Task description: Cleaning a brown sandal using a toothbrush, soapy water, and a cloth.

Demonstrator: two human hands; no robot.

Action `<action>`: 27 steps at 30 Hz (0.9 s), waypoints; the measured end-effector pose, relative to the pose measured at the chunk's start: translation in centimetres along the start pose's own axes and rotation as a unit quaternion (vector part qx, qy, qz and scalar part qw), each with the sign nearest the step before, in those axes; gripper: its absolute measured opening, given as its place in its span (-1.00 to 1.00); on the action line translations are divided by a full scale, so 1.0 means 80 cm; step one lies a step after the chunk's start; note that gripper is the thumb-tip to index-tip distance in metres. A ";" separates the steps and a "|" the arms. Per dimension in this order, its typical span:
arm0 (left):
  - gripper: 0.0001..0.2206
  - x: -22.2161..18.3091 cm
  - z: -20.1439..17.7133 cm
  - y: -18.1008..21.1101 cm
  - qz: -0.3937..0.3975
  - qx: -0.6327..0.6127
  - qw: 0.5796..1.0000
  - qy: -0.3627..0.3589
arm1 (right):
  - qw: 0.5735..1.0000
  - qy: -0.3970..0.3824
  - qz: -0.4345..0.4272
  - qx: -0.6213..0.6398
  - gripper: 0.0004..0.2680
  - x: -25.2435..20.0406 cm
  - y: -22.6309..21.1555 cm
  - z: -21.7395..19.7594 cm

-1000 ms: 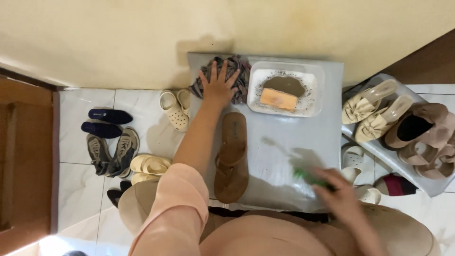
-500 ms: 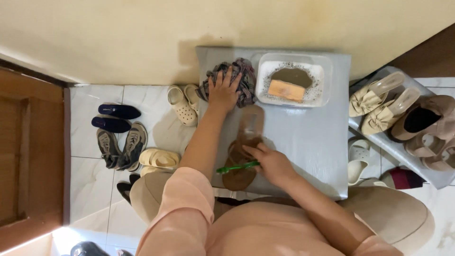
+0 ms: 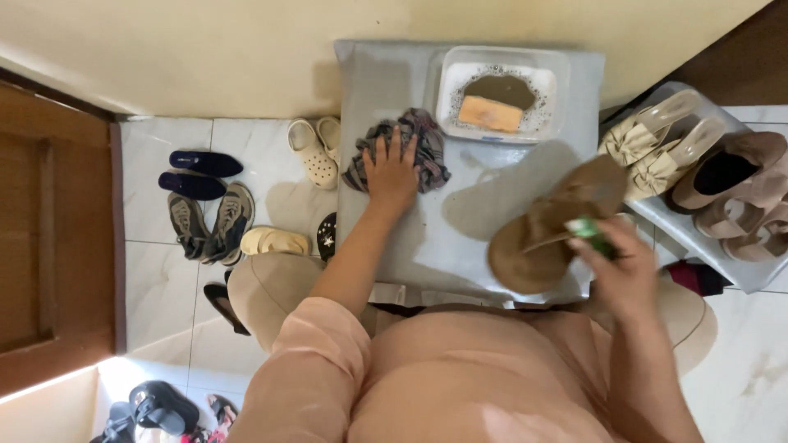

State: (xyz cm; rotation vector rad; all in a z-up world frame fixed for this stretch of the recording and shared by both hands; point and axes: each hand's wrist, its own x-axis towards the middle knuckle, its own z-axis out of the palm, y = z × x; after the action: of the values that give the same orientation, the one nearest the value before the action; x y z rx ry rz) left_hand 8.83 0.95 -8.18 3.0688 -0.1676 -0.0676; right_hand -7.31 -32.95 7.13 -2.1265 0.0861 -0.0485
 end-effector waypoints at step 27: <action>-0.43 -0.132 -0.029 -0.010 0.484 -0.079 0.871 0.008 | 0.982 0.157 0.090 0.055 -0.81 -0.022 0.038 -0.116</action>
State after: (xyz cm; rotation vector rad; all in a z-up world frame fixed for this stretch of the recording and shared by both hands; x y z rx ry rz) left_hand -1.43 3.08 -5.53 2.4571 -1.5447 0.0015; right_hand -9.83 -42.27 9.42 -1.9767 0.4518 -0.2745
